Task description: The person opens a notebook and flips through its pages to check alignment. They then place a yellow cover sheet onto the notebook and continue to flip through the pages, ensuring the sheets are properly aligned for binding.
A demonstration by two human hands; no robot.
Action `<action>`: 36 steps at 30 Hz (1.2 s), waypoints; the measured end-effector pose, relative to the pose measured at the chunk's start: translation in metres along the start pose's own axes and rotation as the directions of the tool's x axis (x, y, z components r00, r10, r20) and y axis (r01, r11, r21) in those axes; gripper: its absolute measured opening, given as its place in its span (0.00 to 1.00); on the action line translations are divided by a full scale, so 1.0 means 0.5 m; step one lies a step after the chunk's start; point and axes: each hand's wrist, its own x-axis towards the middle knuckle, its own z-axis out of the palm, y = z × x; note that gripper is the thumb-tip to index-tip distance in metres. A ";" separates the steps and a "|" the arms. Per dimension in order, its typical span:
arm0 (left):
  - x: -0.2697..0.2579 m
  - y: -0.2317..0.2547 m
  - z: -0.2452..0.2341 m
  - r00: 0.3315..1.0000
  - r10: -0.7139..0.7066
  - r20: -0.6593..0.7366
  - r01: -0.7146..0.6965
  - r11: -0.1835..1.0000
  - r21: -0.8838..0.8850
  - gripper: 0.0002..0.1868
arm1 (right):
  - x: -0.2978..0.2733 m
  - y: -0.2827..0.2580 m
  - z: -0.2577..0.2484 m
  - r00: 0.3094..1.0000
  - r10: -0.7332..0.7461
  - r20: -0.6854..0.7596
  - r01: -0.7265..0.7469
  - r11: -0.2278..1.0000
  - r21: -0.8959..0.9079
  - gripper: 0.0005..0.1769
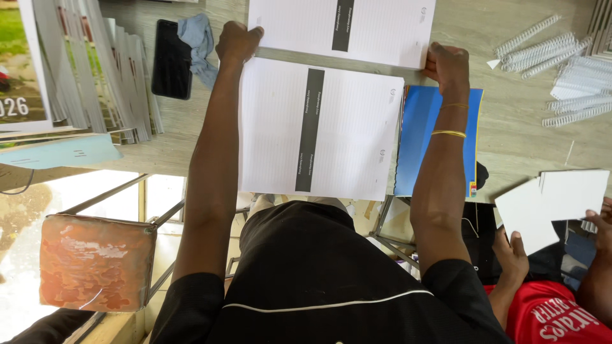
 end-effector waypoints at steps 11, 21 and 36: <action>0.020 -0.017 0.034 0.986 0.123 -0.115 -0.107 0.985 0.132 0.36 | 0.091 0.088 0.031 0.954 -0.289 -0.079 0.263 0.934 -0.243 0.35; -0.060 0.050 0.122 0.323 0.946 0.011 -0.776 0.259 0.575 0.31 | -0.032 0.007 0.259 0.302 -0.805 0.511 0.781 -0.099 -0.617 0.19; -0.036 0.027 0.198 0.260 0.965 0.041 -0.676 0.151 0.721 0.03 | -0.014 0.045 0.274 0.269 -0.866 0.422 0.733 -0.100 -0.673 0.06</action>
